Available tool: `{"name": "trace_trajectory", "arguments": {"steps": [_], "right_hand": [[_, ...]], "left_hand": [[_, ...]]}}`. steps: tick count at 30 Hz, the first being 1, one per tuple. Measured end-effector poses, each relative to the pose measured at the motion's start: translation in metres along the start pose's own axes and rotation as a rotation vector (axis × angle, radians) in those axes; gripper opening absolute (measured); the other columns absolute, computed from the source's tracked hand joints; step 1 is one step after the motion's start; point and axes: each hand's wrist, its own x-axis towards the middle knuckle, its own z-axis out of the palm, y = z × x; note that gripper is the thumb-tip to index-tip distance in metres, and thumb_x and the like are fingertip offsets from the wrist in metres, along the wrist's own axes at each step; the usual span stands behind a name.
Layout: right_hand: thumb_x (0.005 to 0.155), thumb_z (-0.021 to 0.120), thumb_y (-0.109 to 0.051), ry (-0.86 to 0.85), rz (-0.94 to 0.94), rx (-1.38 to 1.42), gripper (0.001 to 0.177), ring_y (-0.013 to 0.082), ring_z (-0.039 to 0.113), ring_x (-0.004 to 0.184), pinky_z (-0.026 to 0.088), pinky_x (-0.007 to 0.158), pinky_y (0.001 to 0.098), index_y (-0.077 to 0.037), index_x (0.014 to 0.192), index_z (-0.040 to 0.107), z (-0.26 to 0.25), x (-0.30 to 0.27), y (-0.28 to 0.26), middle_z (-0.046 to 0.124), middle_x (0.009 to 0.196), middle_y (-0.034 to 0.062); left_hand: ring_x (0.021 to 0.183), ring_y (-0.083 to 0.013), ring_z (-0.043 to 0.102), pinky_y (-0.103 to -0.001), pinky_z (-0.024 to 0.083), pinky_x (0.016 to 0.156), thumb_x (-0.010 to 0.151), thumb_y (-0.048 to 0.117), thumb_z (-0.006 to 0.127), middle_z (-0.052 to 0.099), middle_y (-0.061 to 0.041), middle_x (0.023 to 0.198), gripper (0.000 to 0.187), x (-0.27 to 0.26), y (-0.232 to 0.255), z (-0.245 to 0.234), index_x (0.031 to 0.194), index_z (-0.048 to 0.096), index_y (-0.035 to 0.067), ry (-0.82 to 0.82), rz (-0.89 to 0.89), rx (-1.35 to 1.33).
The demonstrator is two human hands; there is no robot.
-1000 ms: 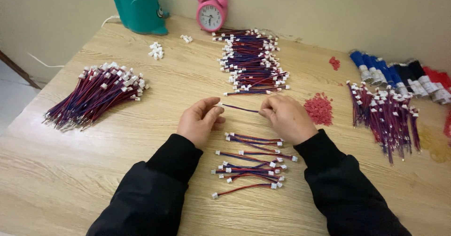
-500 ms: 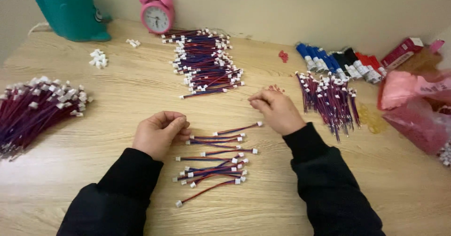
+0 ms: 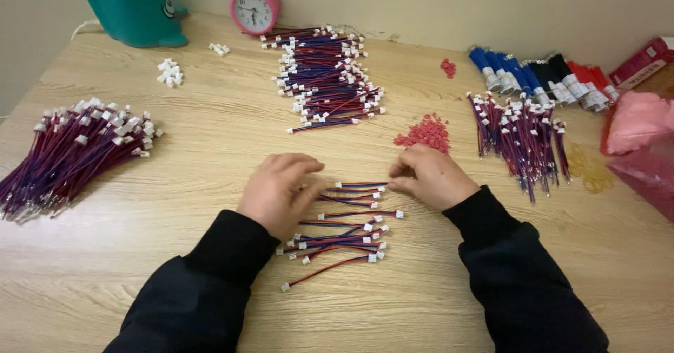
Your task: Sorting and stacking small electronic wire harnesses on a wooden table.
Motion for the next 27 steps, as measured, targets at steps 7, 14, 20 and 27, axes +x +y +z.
{"name": "trace_trajectory", "arguments": {"steps": [7, 14, 20, 27], "right_hand": [[0.090, 0.064, -0.031, 0.060, 0.099, 0.030, 0.018, 0.0331, 0.066, 0.094, 0.052, 0.082, 0.0427, -0.014, 0.095, 0.067, 0.004, -0.015, 0.006, 0.064, 0.090, 0.0113], [0.093, 0.060, -0.030, 0.170, 0.084, 0.136, 0.014, 0.0290, 0.069, 0.092, 0.054, 0.079, 0.0414, -0.017, 0.096, 0.063, -0.003, -0.028, -0.017, 0.071, 0.086, 0.0082], [0.091, 0.064, -0.028, 0.308, -0.093, 0.208, 0.010, 0.0258, 0.067, 0.086, 0.053, 0.076, 0.0370, -0.018, 0.094, 0.065, 0.009, -0.028, -0.039, 0.067, 0.082, 0.0052], [0.096, 0.058, -0.023, 0.500, -0.034, 0.063, 0.015, 0.0314, 0.063, 0.090, 0.051, 0.081, 0.0404, -0.018, 0.106, 0.068, 0.007, 0.004, 0.029, 0.062, 0.090, 0.0086]], "left_hand": [[0.104, -0.0220, 0.060, -0.042, 0.047, 0.090, 0.083, 0.041, 0.070, 0.066, 0.004, 0.096, 0.017, -0.015, 0.022, 0.007, 0.090, 0.073, 0.026, -0.217, 0.115, 0.172], [0.084, -0.0177, 0.072, -0.031, 0.056, 0.075, 0.083, 0.034, 0.074, 0.076, 0.001, 0.091, 0.046, 0.002, 0.030, 0.007, 0.125, 0.063, 0.022, -0.074, -0.345, -0.335], [0.070, -0.0174, 0.070, -0.028, 0.060, 0.063, 0.087, 0.010, 0.071, 0.074, -0.014, 0.078, 0.020, 0.005, 0.009, 0.025, 0.106, 0.073, 0.004, -0.006, -0.578, -0.734], [0.073, -0.0190, 0.070, -0.030, 0.061, 0.067, 0.090, 0.009, 0.068, 0.073, -0.016, 0.085, 0.021, 0.008, -0.005, 0.014, 0.109, 0.069, 0.002, 0.132, -0.600, -0.837]]}}
